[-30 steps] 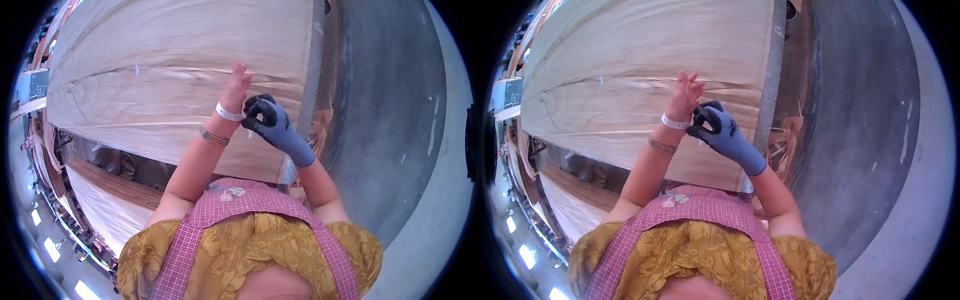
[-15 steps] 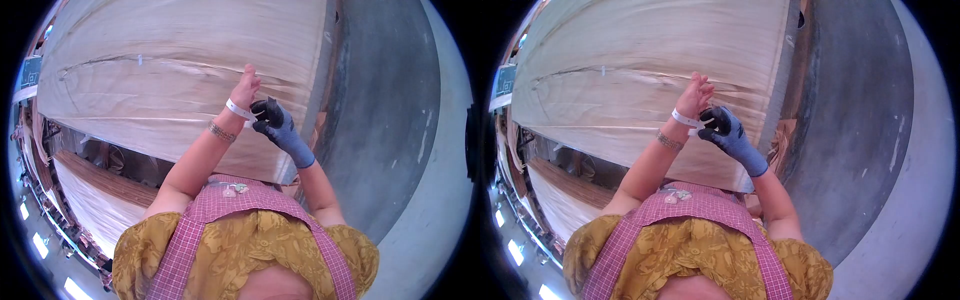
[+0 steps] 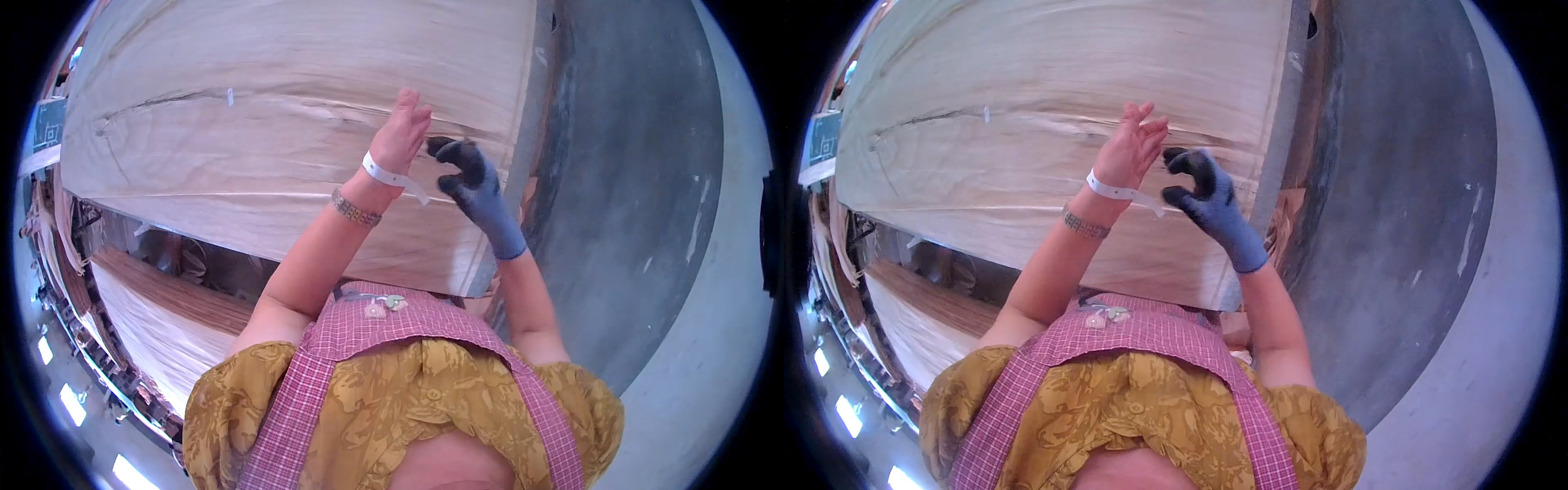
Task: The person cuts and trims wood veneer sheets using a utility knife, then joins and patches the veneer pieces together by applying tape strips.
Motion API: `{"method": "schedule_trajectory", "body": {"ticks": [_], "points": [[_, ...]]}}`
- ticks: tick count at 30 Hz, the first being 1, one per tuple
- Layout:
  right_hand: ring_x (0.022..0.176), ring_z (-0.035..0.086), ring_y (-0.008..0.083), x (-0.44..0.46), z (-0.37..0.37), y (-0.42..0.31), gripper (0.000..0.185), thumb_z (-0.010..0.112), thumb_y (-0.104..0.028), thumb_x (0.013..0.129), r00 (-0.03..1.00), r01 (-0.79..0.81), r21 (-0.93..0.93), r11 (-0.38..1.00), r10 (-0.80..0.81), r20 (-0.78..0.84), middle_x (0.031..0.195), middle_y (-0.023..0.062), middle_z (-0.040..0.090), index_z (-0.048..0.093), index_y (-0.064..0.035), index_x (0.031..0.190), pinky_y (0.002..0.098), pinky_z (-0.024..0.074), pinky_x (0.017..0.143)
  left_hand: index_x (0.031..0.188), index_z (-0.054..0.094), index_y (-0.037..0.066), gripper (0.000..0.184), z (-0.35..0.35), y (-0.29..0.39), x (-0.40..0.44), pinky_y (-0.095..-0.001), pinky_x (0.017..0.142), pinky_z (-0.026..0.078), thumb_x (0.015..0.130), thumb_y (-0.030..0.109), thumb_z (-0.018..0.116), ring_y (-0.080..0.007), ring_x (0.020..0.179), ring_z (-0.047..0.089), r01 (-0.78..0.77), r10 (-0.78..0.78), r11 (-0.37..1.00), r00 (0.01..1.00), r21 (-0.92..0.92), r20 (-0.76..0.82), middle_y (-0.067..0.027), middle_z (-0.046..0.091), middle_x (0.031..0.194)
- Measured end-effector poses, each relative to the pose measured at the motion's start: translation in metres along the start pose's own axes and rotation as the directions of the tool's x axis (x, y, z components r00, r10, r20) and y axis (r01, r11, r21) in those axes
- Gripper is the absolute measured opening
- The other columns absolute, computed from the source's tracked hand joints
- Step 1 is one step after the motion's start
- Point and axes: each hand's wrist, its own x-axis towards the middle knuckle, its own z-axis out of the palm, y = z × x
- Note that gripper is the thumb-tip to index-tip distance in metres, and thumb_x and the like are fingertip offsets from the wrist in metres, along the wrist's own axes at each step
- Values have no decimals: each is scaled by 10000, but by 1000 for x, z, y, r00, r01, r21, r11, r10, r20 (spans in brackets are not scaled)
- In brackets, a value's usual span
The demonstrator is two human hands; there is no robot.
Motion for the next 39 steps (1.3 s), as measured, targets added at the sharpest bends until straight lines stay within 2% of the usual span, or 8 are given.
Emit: {"method": "schedule_trajectory", "body": {"ticks": [4, 11, 12, 15, 17, 22, 30, 39], "points": [[1054, 585, 144, 5, 14, -8, 365, 822, -81, 739, 988, -121, -3, 993, 121, 97, 1101, 78, 629, 588, -17, 1011, 284, 450, 915, 1516, 214, 80, 839, -1, 3, -2, -358, 1132, 230, 940, 673, 352, -278, 1399, 312, -84, 84, 996, 996, 33, 7, -181, 357, 1486], [599, 560, 68, 0, 29, -42, 308, 718, -175, 858, 791, -609, 149, 779, 582, 187, 829, 37, 672, 614, -15, 1100, 214, 442, 525, 1509, 228, 66, 825, -5, -5, 4, -376, 1149, 204, 945, 647, 387, -275, 1409, 298, -96, 98, 993, 995, 69, -21, -196, 354, 1486], [572, 544, 61, -5, 25, -41, 296, 704, -196, 868, 768, -634, 117, 764, 606, 209, 807, 36, 670, 624, -14, 1087, 207, 424, 506, 1505, 234, 65, 806, -12, -11, 10, -390, 1154, 197, 943, 610, 427, -277, 1414, 289, -209, 225, 913, 974, 350, -5, -192, 347, 1491], [517, 498, 47, -24, 8, -48, 263, 687, -256, 878, 702, -699, 41, 714, 673, 234, 758, 34, 662, 669, -24, 1001, 193, 383, 474, 1495, 253, 61, 771, -51, -17, 32, -432, 1166, 172, 927, 497, 540, -288, 1431, 253, -320, 533, 198, 828, 927, 172, -173, 320, 1512], [517, 491, 46, -32, 2, -67, 265, 691, -261, 876, 673, -732, 12, 682, 719, 176, 753, 35, 658, 667, -25, 995, 195, 376, 471, 1487, 265, 57, 769, -80, -11, 35, -459, 1171, 155, 899, 419, 603, -298, 1444, 219, -78, 639, -400, 691, 913, 339, -154, 291, 1532], [505, 459, 44, -16, 2, -73, 272, 692, -286, 886, 629, -770, 179, 613, 776, 48, 728, 31, 631, 654, -45, 1005, 198, 350, 448, 1507, 214, 46, 894, -122, -32, 14, -461, 1191, 109, 831, 447, 642, -287, 1466, 155, -225, 491, -383, 772, 896, 404, -126, 215, 1571], [444, 413, 34, 48, 38, -60, 248, 676, -269, 914, 799, -530, 192, 826, 562, -212, 718, 23, 611, 647, -51, 1029, 212, 305, 393, 1510, 210, 39, 968, -132, -44, 15, -429, 1200, 120, 786, 520, 636, -261, 1468, 155, -397, 409, -305, 766, 865, 496, -121, 201, 1576], [454, 444, 54, 32, 43, 16, 271, 681, -323, 900, 648, -679, 378, 629, 756, -94, 756, 19, 607, 636, -72, 991, 219, 341, 393, 1469, 349, 104, 714, -135, -38, 22, -423, 1109, 284, 840, 296, 627, -244, 1349, 353, -445, 446, -343, 697, 827, 561, -36, 312, 1539]]}}
